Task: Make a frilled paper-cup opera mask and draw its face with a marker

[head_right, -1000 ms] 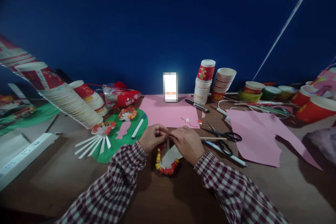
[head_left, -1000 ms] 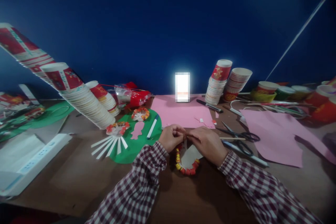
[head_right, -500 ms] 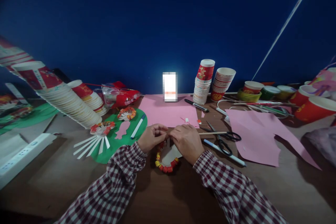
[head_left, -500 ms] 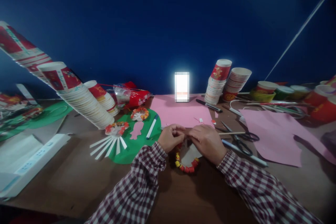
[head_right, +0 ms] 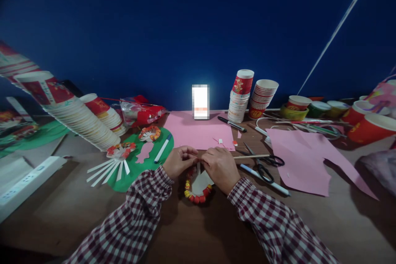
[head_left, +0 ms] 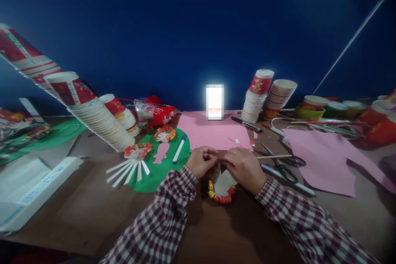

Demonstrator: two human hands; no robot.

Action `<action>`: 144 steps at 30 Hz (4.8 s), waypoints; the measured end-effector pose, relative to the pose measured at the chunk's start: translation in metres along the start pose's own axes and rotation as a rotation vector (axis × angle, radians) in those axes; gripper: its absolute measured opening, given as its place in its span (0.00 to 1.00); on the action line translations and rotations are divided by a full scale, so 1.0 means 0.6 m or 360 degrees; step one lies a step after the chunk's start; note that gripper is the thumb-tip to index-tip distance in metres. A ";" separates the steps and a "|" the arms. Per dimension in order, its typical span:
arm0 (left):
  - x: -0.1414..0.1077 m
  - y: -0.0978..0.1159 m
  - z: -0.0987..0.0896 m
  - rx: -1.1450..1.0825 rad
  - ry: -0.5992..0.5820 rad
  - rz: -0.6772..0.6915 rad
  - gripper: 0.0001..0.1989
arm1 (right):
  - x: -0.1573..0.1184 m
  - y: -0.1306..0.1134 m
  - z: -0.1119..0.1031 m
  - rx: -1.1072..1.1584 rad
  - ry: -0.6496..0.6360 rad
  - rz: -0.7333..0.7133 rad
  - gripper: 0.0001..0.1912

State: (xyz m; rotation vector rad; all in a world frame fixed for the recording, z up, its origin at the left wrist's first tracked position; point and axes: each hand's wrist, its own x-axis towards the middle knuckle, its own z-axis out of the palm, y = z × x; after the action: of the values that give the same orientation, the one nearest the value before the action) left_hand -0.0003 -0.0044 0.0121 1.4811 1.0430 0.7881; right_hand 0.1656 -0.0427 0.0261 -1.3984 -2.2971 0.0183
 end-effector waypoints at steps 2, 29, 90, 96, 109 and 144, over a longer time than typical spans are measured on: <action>0.000 0.000 0.000 0.0022 0.0023 0.0002 0.14 | -0.001 0.000 0.000 0.0018 0.0005 -0.0007 0.09; 0.002 -0.001 0.003 0.0152 -0.0054 0.0052 0.11 | -0.006 -0.010 -0.004 -0.0037 0.0040 0.0084 0.08; 0.001 0.000 0.003 0.1025 0.0007 0.0275 0.11 | -0.001 -0.007 -0.004 -0.0188 0.0051 0.0002 0.10; -0.004 0.007 -0.001 0.0621 -0.0127 0.0031 0.08 | 0.000 -0.005 0.000 -0.0093 0.0046 0.0004 0.08; 0.002 0.000 -0.019 0.0284 -0.0188 -0.0177 0.12 | -0.002 -0.011 -0.009 0.0037 0.0077 -0.0119 0.08; 0.002 0.008 -0.032 0.0508 -0.0299 0.0048 0.15 | -0.002 -0.010 -0.004 -0.0115 0.0192 -0.0191 0.08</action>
State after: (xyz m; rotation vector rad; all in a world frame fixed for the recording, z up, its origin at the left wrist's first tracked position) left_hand -0.0161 0.0042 0.0202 1.8072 1.0382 0.5055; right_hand 0.1620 -0.0470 0.0291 -1.2579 -2.2969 -0.1831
